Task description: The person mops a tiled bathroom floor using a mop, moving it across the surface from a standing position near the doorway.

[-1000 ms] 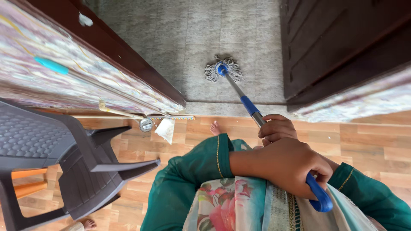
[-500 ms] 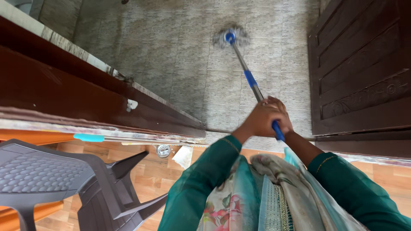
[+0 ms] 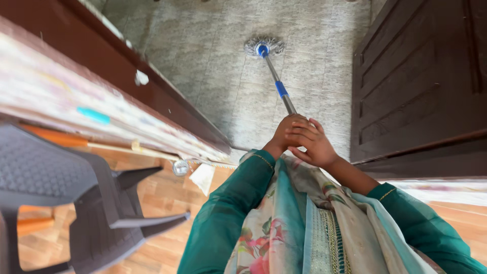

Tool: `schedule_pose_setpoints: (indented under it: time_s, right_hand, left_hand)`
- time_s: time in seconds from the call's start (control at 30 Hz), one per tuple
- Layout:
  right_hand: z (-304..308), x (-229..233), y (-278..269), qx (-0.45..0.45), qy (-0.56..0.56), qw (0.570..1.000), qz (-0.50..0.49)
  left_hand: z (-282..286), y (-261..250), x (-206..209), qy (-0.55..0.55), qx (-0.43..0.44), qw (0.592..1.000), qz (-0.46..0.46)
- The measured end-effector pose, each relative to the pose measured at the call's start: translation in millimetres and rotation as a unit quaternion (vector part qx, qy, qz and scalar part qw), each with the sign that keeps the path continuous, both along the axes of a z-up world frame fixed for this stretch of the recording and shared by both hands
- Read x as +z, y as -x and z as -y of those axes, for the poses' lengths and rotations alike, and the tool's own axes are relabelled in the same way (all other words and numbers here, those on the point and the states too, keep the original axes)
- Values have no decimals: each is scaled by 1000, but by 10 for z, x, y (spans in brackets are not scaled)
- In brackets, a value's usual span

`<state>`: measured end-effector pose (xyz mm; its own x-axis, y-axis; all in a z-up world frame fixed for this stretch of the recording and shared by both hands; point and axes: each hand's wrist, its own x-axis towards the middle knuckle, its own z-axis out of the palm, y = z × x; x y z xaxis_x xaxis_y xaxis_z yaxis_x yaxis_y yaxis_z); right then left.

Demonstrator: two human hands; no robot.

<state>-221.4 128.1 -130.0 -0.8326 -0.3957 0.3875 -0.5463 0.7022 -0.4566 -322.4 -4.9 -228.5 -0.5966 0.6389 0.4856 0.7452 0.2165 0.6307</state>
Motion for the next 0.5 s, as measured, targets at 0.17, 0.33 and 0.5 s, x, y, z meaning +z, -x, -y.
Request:
schedule_pose_setpoints:
  time_s: [0.17, 0.33, 0.5]
  right_hand:
    - [-340, 719, -697, 141, 38, 969, -200]
    - [-536, 1639, -1370, 246, 151, 917, -276]
    - [-631, 2134, -1766, 332, 119, 893, -280]
  left_hand:
    - [-227, -1123, 704, -97, 41, 992, -73]
    - [-345, -2224, 1985, 32, 73, 996, -40]
    - [-211, -2710, 2747, 5, -8, 999, -34]
